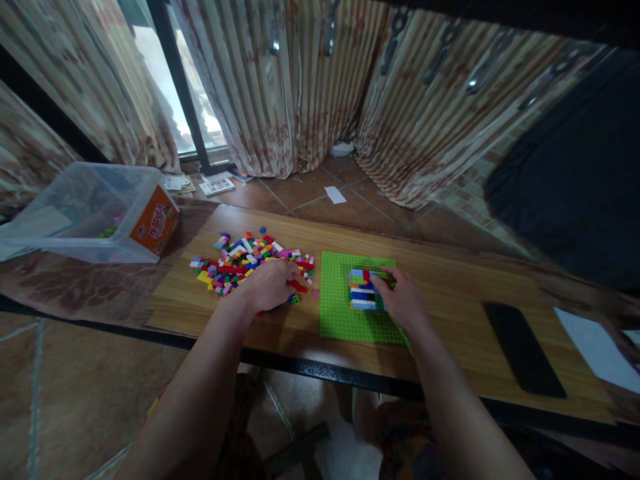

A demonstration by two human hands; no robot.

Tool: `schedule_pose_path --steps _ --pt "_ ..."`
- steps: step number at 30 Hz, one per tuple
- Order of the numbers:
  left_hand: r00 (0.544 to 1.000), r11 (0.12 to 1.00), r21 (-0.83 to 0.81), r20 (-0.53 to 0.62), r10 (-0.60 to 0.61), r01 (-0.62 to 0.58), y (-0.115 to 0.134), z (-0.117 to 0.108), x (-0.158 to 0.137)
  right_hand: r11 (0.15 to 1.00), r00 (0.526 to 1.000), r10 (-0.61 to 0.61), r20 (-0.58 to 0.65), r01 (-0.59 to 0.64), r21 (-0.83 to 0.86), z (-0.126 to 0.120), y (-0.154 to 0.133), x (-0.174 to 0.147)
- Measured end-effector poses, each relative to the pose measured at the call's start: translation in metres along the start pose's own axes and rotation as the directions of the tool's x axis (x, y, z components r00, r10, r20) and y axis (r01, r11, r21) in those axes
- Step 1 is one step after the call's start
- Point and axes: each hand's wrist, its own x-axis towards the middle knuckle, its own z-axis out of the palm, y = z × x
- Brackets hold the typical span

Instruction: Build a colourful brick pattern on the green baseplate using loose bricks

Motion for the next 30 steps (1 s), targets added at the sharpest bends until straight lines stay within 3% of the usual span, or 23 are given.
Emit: schedule_pose_path --steps 10,16,21,25,28,30 --pt "0.999 0.994 -0.106 0.023 -0.032 0.034 0.004 -0.003 -0.001 0.999 0.999 -0.037 -0.004 0.037 0.036 0.005 0.001 0.0" --pt "0.999 0.997 -0.073 -0.001 0.039 -0.039 0.0 -0.003 -0.001 0.996 0.999 -0.04 -0.016 0.041 0.085 -0.003 -0.001 0.001" --pt "0.999 0.996 -0.088 -0.036 -0.002 -0.001 0.002 -0.009 -0.003 0.95 0.972 0.096 -0.215 -0.024 0.313 -0.028 -0.005 0.007" --pt "0.988 0.964 -0.242 -0.133 0.081 -0.112 0.006 -0.01 -0.001 0.899 0.917 0.125 -0.378 0.057 0.434 -0.041 -0.013 0.008" --pt "0.983 0.894 -0.427 -0.173 0.067 -0.136 0.014 -0.005 0.004 0.864 0.94 0.025 -0.339 0.15 0.48 -0.039 -0.026 -0.004" --pt "0.985 0.821 -0.555 -0.167 0.051 -0.136 0.023 -0.001 0.007 0.856 0.964 -0.124 -0.234 0.224 0.466 -0.033 -0.038 -0.016"
